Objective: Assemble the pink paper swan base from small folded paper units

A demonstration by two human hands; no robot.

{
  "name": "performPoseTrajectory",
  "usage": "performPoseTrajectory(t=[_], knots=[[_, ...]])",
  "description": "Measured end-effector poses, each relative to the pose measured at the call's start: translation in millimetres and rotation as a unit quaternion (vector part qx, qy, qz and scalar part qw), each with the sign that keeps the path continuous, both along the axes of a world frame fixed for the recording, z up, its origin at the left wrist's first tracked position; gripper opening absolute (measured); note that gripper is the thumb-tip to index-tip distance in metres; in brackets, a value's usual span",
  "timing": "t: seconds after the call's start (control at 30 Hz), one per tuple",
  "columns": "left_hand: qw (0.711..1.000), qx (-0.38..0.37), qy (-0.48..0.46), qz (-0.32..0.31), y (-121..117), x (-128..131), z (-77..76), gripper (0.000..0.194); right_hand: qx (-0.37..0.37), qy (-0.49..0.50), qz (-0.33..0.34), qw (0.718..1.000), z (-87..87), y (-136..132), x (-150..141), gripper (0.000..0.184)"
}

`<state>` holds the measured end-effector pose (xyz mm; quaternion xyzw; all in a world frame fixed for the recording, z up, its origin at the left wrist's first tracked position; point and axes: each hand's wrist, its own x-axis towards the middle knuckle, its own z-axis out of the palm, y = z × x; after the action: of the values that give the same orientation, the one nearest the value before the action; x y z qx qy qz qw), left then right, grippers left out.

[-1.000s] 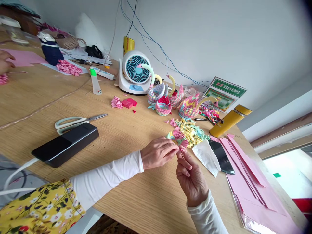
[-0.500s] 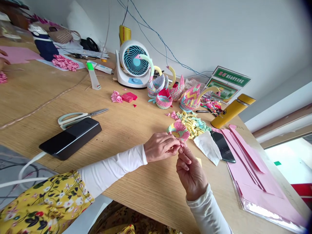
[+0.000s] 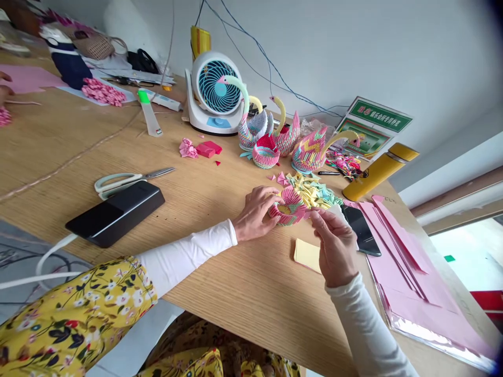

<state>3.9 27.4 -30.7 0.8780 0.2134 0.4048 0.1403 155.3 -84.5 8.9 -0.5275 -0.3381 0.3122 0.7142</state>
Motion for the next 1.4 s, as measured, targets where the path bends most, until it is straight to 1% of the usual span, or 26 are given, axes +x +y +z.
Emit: performPoseTrajectory(t=[0.07, 0.13, 0.2, 0.27, 0.43, 0.6, 0.77, 1.0, 1.13, 1.23, 1.4], knots=[[1.000, -0.007, 0.012, -0.010, 4, 3, -2.6, 0.024, 0.006, -0.102, -0.007, 0.995, -3.7, 11, 8, 0.017], [1.000, -0.005, 0.014, -0.020, 6, 5, -4.2, 0.019, -0.009, -0.179, -0.006, 0.984, -8.5, 17, 13, 0.019], [1.000, 0.001, 0.012, -0.029, 6, 7, -4.8, 0.016, -0.023, -0.235, -0.002, 0.972, -13.0, 20, 15, 0.019], [0.999, 0.006, 0.012, -0.036, 6, 8, -5.0, 0.016, -0.028, -0.267, -0.001, 0.963, -17.2, 20, 15, 0.020], [0.999, 0.002, 0.004, -0.046, 8, 12, -6.3, 0.014, -0.041, -0.262, -0.013, 0.964, -26.0, 21, 14, 0.026], [0.997, -0.013, -0.013, -0.076, 13, 14, -9.2, 0.011, -0.052, -0.245, -0.003, 0.968, -30.6, 23, 15, 0.029], [0.993, -0.015, -0.026, -0.113, 18, 15, -13.1, 0.012, -0.042, -0.281, -0.027, 0.958, -32.7, 23, 16, 0.025], [0.992, -0.020, -0.037, -0.119, 21, 16, -17.8, 0.016, -0.029, -0.361, -0.022, 0.932, -26.5, 22, 13, 0.022], [0.991, -0.015, -0.044, -0.127, 22, 15, -18.7, 0.016, -0.013, -0.390, -0.026, 0.920, -28.1, 23, 12, 0.019], [0.991, -0.012, -0.047, -0.126, 22, 15, -18.2, 0.017, -0.010, -0.399, -0.026, 0.917, -30.0, 25, 12, 0.018], [0.992, -0.013, -0.036, -0.120, 22, 14, -17.3, 0.019, -0.014, -0.387, -0.030, 0.922, -30.7, 25, 13, 0.021]])
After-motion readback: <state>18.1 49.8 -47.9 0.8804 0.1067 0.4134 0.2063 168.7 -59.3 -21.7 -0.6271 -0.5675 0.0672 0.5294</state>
